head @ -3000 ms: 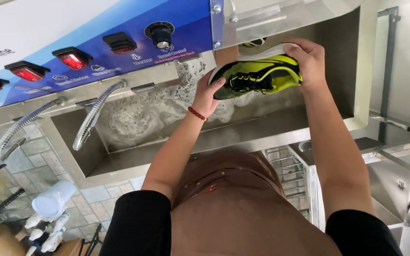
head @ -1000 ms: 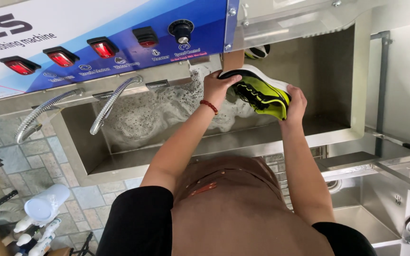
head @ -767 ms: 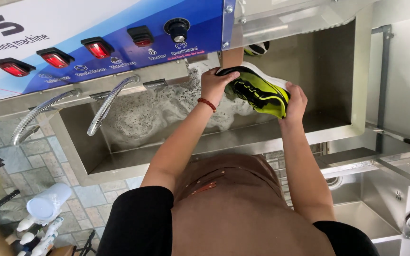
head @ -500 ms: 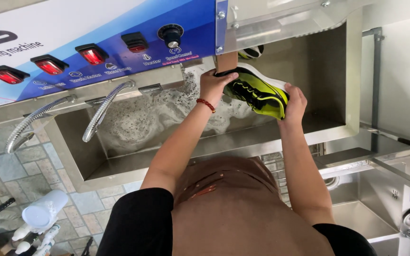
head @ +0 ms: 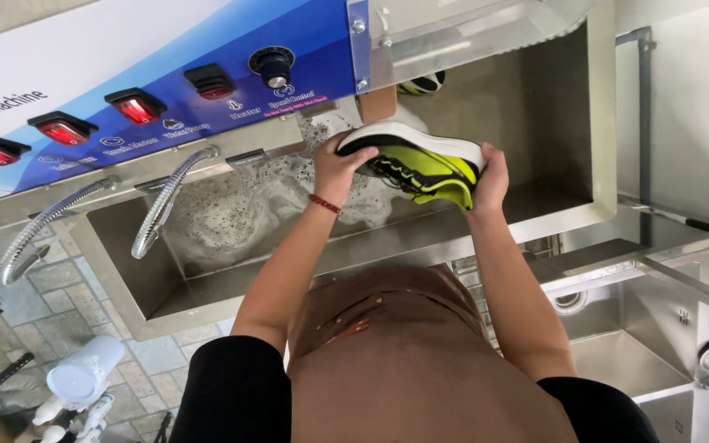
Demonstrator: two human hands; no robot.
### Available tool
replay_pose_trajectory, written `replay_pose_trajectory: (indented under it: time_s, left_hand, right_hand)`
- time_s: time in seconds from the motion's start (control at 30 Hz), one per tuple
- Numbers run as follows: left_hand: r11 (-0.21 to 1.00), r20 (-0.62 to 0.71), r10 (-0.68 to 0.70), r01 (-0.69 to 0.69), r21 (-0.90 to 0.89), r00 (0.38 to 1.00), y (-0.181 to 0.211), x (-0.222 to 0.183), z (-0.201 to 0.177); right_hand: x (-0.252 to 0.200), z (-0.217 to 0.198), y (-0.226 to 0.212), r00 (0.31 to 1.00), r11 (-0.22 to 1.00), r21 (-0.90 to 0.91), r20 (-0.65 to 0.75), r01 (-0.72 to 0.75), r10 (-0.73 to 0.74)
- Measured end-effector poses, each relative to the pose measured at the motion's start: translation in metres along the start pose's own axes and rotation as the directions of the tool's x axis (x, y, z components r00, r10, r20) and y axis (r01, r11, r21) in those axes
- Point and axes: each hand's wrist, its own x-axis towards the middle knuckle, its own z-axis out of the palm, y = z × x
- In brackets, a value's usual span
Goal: Wash a pair of sneakers using a specialized shoe washing machine.
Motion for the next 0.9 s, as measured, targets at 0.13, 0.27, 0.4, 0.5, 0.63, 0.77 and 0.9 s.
replay_pose_trajectory:
  time_s: [0.13, 0.27, 0.4, 0.5, 0.63, 0.77, 0.9]
  left_hand:
    - [0.990, 0.013, 0.138, -0.137, -0.043, 0.990, -0.031, -0.019, -0.061]
    - [1.000, 0.156, 0.019, -0.018, -0.012, 0.988, -0.037, -0.024, -0.103]
    - [0.998, 0.332, -0.018, -0.002, 0.059, 0.943, -0.007, -0.029, -0.100]
    - [0.990, 0.183, -0.101, 0.079, 0.119, 0.978, -0.010, -0.011, -0.101]
    - [0.989, 0.047, -0.105, 0.100, 0.112, 0.993, -0.010, -0.003, -0.103]
    - [0.999, -0.082, -0.014, 0.011, -0.033, 0.997, 0.008, -0.011, -0.099]
    - [0.992, -0.099, 0.091, -0.099, -0.081, 0.991, 0.022, -0.015, -0.090]
  right_hand:
    - [0.011, 0.001, 0.026, 0.953, 0.977, -0.133, 0.277, 0.165, -0.123]
    - [0.030, 0.014, 0.046, 0.928, 0.984, -0.172, 0.373, 0.045, 0.022]
    - [0.045, 0.039, 0.056, 0.915, 0.963, -0.268, 0.379, -0.036, 0.140]
    - [0.064, 0.068, 0.054, 0.894, 0.964, -0.129, 0.362, -0.231, 0.263]
    - [0.078, 0.093, 0.060, 0.856, 0.939, -0.112, 0.387, -0.326, 0.343]
    - [0.078, 0.098, 0.070, 0.860, 0.941, -0.081, 0.387, -0.329, 0.334]
    - [0.070, 0.099, 0.065, 0.851, 0.928, -0.047, 0.384, -0.369, 0.358]
